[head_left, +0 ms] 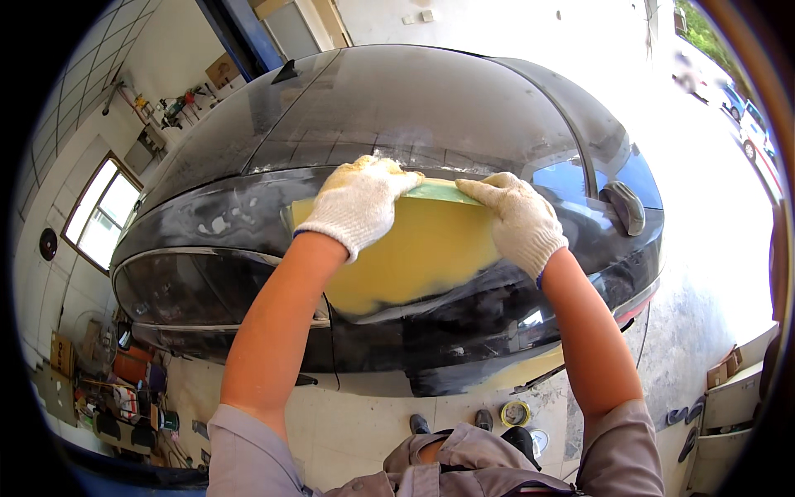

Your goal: The person applies a yellow body filler to the rear bumper and trunk area of a black car using a yellow spreader. They smooth the filler over the surface and then use a green sanding block to level the applied material.

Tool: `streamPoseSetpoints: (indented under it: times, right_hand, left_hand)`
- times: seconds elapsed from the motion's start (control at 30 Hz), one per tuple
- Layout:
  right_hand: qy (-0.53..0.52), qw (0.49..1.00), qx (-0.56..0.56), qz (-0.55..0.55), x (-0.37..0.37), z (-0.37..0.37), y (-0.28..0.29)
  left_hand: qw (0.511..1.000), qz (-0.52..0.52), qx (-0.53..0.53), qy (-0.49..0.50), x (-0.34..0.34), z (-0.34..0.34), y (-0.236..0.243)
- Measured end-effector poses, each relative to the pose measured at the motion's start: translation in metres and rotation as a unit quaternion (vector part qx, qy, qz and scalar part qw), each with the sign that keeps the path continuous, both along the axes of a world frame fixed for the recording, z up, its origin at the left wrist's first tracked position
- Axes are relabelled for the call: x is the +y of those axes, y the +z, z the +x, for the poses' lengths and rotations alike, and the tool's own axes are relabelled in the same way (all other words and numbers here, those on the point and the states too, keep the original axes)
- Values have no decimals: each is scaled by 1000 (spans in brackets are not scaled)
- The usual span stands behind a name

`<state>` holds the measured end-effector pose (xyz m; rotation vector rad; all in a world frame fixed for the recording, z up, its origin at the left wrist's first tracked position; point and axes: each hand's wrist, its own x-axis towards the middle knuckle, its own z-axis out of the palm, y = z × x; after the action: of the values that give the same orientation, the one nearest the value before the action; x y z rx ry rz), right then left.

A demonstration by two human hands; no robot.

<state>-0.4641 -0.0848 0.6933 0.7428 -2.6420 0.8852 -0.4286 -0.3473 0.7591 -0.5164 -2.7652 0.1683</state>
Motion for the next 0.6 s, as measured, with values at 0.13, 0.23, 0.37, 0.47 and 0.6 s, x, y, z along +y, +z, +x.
streamPoseSetpoints:
  times: [0.13,0.23,0.37,0.47,0.6]
  right_hand:
    - [-9,999,-26,22,-7,-12,1]
    - [-2,999,-21,28,-9,-11,-3]
    - [14,999,31,43,-13,11,-20]
    - [8,995,68,68,-11,23,-61]
    - [45,987,145,57,-4,38,-105]
  left_hand:
    - [1000,6,0,16,-6,-13,-1]
    - [1000,10,9,15,-7,-8,-11]
    - [999,30,41,2,-13,19,-40]
    - [993,18,111,-21,-7,42,-71]
    - [984,28,177,-1,2,77,-127]
